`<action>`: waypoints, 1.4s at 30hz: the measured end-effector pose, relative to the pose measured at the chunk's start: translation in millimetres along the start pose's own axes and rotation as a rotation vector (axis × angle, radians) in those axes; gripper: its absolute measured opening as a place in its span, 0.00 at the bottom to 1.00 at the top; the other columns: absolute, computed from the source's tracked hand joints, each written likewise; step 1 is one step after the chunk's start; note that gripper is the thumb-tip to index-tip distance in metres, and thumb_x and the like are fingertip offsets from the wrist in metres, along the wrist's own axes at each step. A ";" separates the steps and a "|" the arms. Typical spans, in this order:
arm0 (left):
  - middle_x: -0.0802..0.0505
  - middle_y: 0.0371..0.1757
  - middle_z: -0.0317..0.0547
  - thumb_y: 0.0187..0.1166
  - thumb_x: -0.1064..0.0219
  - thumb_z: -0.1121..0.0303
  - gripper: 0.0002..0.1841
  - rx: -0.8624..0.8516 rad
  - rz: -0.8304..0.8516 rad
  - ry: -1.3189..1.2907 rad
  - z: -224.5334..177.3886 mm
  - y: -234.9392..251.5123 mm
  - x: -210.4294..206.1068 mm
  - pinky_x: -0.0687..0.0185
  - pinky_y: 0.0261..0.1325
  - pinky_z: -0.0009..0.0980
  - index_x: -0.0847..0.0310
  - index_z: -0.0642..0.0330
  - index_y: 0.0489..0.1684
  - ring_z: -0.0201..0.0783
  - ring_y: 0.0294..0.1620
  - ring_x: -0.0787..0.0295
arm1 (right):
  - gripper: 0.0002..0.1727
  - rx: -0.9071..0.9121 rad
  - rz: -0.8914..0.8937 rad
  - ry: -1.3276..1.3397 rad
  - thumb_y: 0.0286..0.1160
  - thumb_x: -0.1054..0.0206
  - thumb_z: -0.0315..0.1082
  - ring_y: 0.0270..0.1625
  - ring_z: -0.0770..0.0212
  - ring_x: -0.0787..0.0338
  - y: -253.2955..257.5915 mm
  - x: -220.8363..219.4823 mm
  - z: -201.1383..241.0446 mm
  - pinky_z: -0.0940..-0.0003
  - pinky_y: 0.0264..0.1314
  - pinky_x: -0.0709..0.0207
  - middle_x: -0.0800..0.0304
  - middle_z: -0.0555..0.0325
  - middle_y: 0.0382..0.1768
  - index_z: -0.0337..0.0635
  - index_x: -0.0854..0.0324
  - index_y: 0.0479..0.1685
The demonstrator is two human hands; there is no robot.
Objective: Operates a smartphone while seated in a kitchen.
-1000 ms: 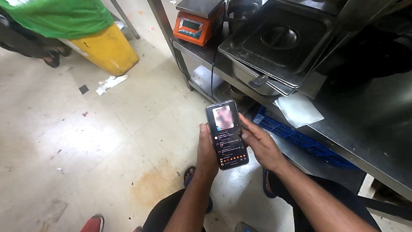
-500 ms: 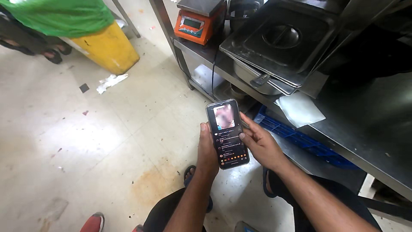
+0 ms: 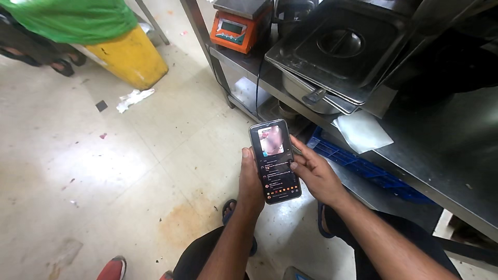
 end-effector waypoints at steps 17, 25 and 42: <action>0.09 0.60 0.41 0.75 0.70 0.20 0.46 0.018 -0.019 0.001 0.1 -0.7 0.3 0.09 0.50 0.40 0.31 0.44 0.77 0.37 0.54 0.08 | 0.36 0.017 0.020 0.027 0.83 0.48 0.27 0.55 0.63 0.06 0.8 -0.3 0.7 0.64 0.58 0.11 0.08 0.57 0.62 0.47 0.47 0.94; 0.09 0.60 0.42 0.74 0.70 0.20 0.47 0.014 -0.010 0.004 0.2 -0.2 -0.1 0.09 0.50 0.41 0.30 0.44 0.77 0.38 0.54 0.08 | 0.35 0.021 0.022 0.023 0.83 0.51 0.27 0.54 0.64 0.06 0.6 -0.5 1.0 0.64 0.57 0.12 0.07 0.57 0.60 0.48 0.47 0.94; 0.09 0.60 0.41 0.75 0.70 0.20 0.46 0.016 -0.009 -0.004 0.0 -0.5 0.2 0.08 0.48 0.40 0.31 0.44 0.77 0.38 0.54 0.08 | 0.37 0.024 0.022 -0.005 0.80 0.51 0.27 0.55 0.64 0.07 0.4 0.0 1.7 0.63 0.58 0.12 0.07 0.58 0.60 0.48 0.46 0.94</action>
Point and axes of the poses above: each hand's wrist, its own y-axis towards the middle knuckle, its own x-axis out of the back of the hand, z = x × y, the point moved 7 cm from there along y, towards the middle knuckle
